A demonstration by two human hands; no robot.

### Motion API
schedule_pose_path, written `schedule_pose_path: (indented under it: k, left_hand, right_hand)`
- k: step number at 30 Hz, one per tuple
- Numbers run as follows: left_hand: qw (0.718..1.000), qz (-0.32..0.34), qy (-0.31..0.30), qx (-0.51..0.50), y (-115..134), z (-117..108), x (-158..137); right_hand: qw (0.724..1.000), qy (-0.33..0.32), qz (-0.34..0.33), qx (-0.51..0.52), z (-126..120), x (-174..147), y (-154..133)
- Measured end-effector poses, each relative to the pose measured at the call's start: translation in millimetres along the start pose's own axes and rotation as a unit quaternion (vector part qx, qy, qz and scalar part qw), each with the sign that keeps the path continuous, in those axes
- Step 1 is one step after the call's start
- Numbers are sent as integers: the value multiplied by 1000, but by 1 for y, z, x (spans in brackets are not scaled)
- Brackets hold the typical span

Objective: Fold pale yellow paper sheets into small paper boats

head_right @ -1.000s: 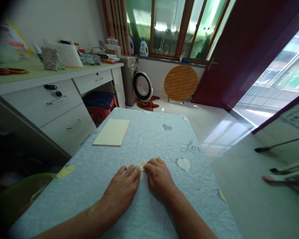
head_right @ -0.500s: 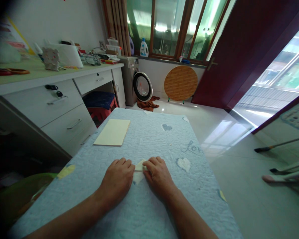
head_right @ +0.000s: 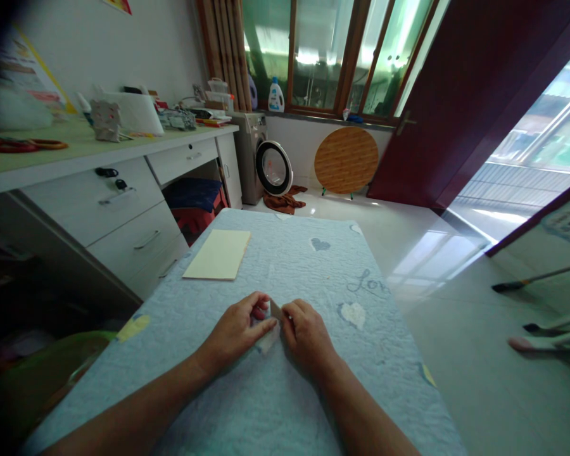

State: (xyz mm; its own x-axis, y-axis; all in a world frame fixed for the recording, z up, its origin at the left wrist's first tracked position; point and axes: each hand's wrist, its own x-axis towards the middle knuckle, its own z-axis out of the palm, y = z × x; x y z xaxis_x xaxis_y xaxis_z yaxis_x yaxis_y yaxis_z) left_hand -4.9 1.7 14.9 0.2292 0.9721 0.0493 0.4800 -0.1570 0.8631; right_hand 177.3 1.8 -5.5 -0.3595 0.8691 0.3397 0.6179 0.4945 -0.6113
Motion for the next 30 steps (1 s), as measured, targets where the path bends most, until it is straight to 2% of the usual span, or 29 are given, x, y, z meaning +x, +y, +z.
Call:
schedule_pose_path:
  k: [3,5,10,13,16,20,30]
  left_hand:
    - [989,-20,-47,-138,4,4,1]
    - [981,-22,-61,-181,6,6,1]
    - [978,-11,-47,-204,4,8,1]
    - [972,-10,-63,-225,2,8,0]
    - [970,1,-85,-229,2,8,-1]
    - [973,34,-84,-214,2,9,0]
    - [961,-3,-76,-264,3,8,0]
  right_hand:
    - [1000,18,6,22,0,0,-5]
    - [999,28,14,45,-1,0,-8]
    - [986,30,90,138,-3,2,-10]
    - [970,18,127,205,-1,3,-7]
    - [954,20,137,266,2,2,-2]
    - [938,9,145,313,4,1,2]
    - [923,-10,138,358,2,3,2]
